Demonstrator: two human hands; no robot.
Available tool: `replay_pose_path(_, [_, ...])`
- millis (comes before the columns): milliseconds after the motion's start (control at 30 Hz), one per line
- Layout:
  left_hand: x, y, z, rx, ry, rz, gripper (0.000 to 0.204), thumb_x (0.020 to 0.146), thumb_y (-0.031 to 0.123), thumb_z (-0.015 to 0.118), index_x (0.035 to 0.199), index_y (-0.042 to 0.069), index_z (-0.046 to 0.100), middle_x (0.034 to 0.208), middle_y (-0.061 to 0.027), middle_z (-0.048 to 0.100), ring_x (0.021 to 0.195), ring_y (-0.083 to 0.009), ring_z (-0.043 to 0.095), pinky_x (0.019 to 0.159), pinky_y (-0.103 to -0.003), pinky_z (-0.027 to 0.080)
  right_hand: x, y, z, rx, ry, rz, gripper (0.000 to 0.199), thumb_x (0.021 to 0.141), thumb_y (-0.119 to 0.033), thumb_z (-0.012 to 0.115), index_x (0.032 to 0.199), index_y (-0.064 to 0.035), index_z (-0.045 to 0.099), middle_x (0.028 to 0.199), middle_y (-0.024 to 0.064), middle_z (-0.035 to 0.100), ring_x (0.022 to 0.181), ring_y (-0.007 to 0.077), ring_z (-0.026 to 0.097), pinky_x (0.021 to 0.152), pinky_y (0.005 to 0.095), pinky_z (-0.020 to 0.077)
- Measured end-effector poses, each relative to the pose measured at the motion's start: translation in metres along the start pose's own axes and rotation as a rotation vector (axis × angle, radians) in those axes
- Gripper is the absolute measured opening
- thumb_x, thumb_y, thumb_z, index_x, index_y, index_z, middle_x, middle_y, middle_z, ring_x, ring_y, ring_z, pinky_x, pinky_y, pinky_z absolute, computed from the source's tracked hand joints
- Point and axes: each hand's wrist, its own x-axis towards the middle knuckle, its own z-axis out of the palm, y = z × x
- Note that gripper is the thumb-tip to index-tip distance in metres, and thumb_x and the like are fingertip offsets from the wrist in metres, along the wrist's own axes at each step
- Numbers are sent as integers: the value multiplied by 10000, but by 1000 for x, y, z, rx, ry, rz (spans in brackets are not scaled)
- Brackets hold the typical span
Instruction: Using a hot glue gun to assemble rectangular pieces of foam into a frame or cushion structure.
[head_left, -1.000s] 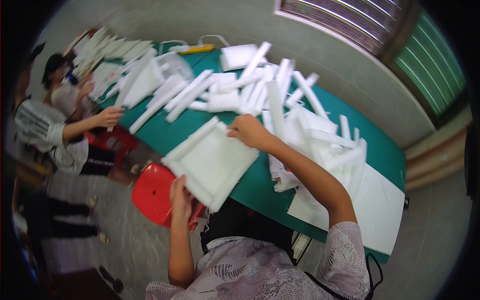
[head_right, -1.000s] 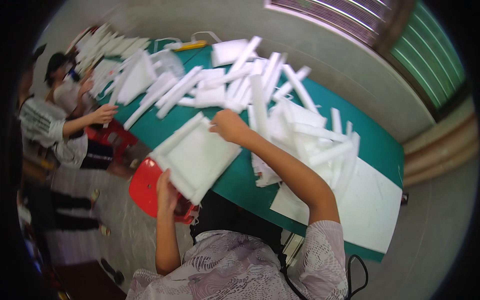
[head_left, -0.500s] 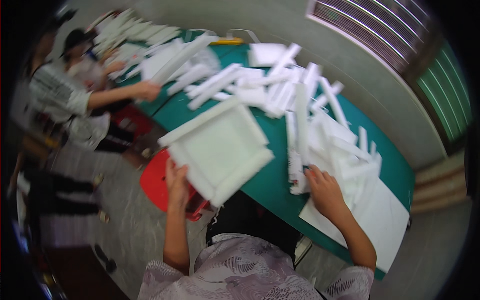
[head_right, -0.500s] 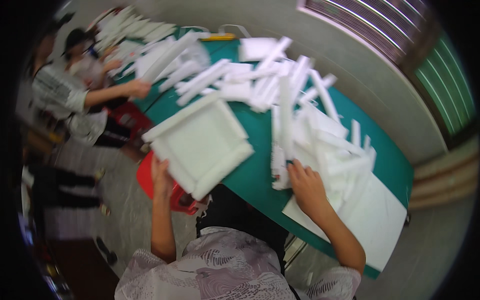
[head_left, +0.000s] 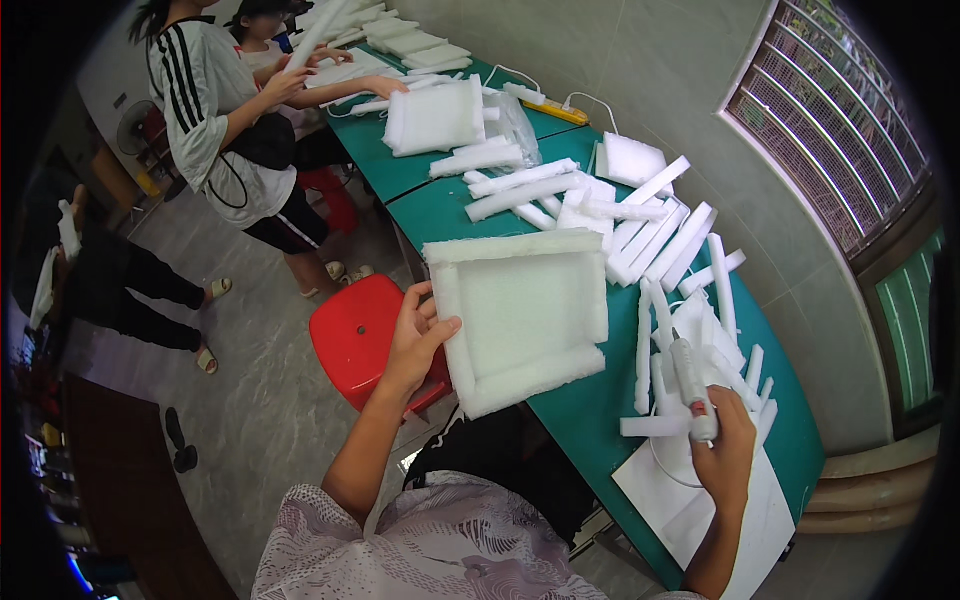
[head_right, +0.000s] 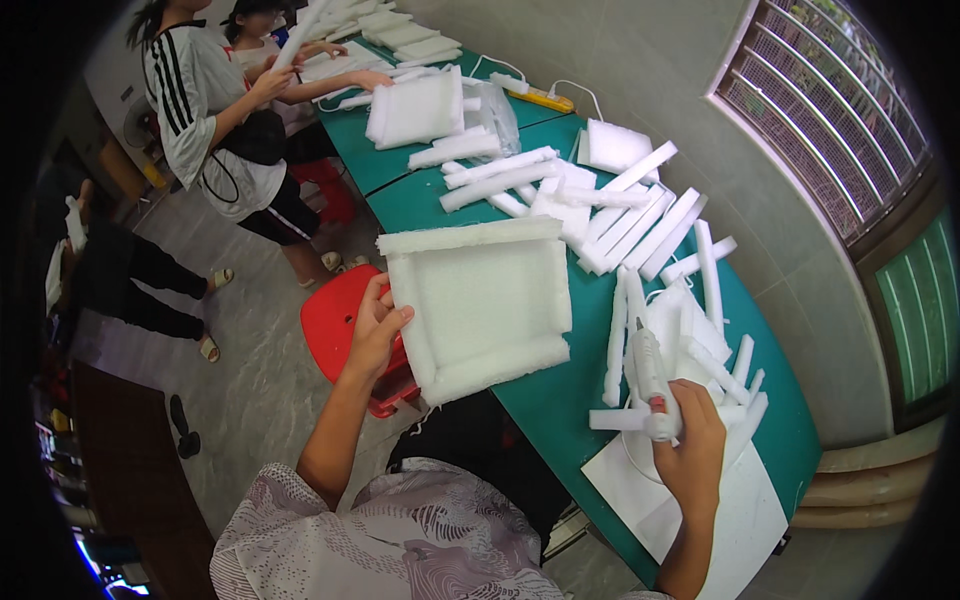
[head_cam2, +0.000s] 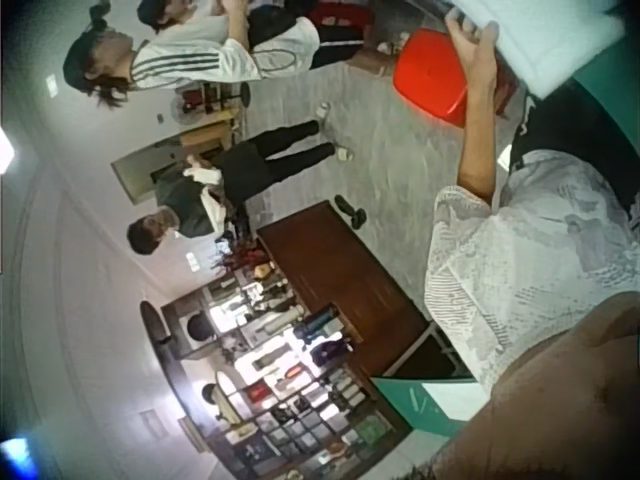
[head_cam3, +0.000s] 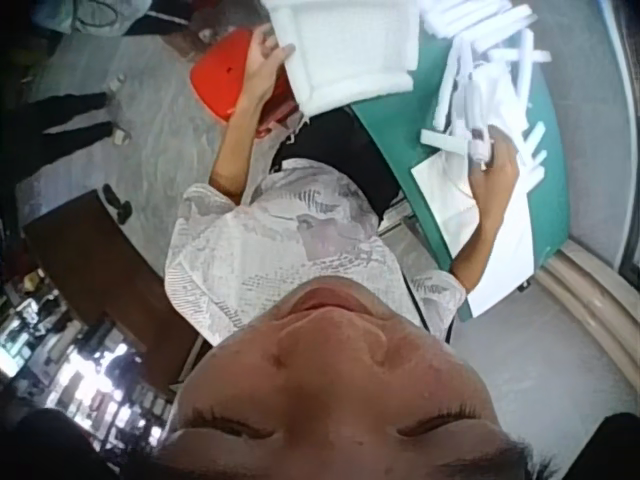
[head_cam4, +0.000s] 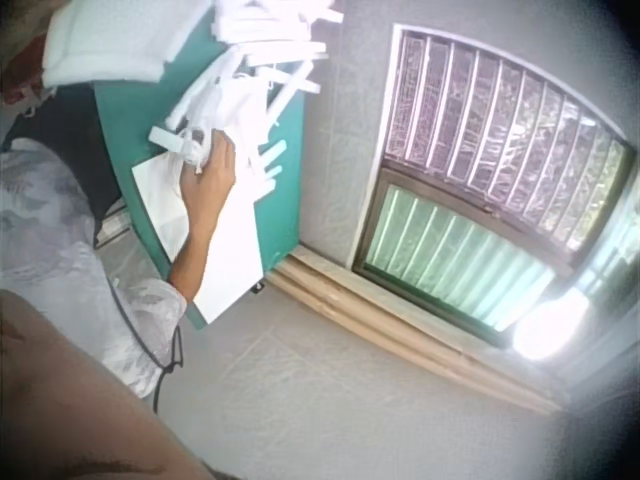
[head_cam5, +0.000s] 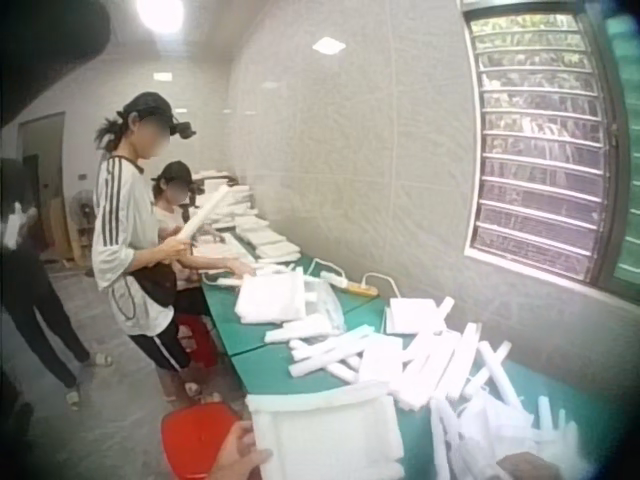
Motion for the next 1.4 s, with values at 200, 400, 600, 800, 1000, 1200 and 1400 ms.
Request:
replay_pose_path(200, [3, 1, 24, -8, -62, -29, 542, 808, 32, 630, 1260, 7, 333, 1144, -178, 577, 1010, -192, 588, 895, -325, 468, -2, -11, -9, 515, -62, 261, 221, 773, 0, 627, 993, 23, 616, 805, 100, 615, 742, 165, 602, 668, 269, 463])
replay_pose_path(400, [1, -3, 44, 15, -132, -53, 556, 799, 3, 626, 1265, 0, 322, 1134, -181, 582, 1010, -196, 590, 888, -322, 474, 18, -29, 17, 522, -97, 20, 89, 803, -35, 656, 820, -5, 574, 689, 64, 547, 600, 155, 521, 564, 286, 417])
replay_pose_path(600, [5, -9, 63, 57, -150, -109, 565, 800, 22, 654, 1252, -8, 316, 1124, -179, 585, 997, -188, 592, 873, -306, 478, 34, -43, 22, 539, -103, 24, 100, 821, -69, 653, 834, -5, 578, 693, 93, 552, 591, 194, 526, 566, 294, 418])
replay_pose_path(800, [7, -9, 77, 112, -222, -55, 580, 794, 52, 684, 1234, -2, 310, 1103, -168, 595, 946, -171, 594, 835, -292, 476, 51, -51, 34, 542, -192, 52, 144, 849, -136, 639, 886, -2, 601, 689, 103, 581, 581, 207, 530, 571, 304, 425])
replay_pose_path(1000, [7, -5, 81, 166, -277, -31, 583, 794, 69, 699, 1227, 10, 314, 1091, -167, 601, 939, -169, 591, 829, -294, 475, 54, -45, 46, 536, -143, 29, 157, 851, -152, 642, 884, -5, 598, 678, 113, 582, 569, 223, 529, 566, 316, 422])
replay_pose_path(1200, [6, -4, 79, 172, -279, -26, 579, 798, 67, 700, 1226, 10, 314, 1095, -165, 600, 942, -170, 593, 829, -294, 477, 56, -52, 41, 435, -120, 22, 180, 847, -173, 649, 854, -6, 583, 655, 125, 561, 554, 254, 515, 549, 322, 409])
replay_pose_path(1400, [8, -5, 80, 167, -287, -22, 577, 800, 69, 700, 1228, 6, 318, 1103, -170, 596, 956, -175, 591, 840, -300, 476, 54, -55, 42, 334, -75, 17, 180, 842, -172, 653, 829, -7, 581, 615, 118, 539, 514, 262, 507, 506, 323, 397])
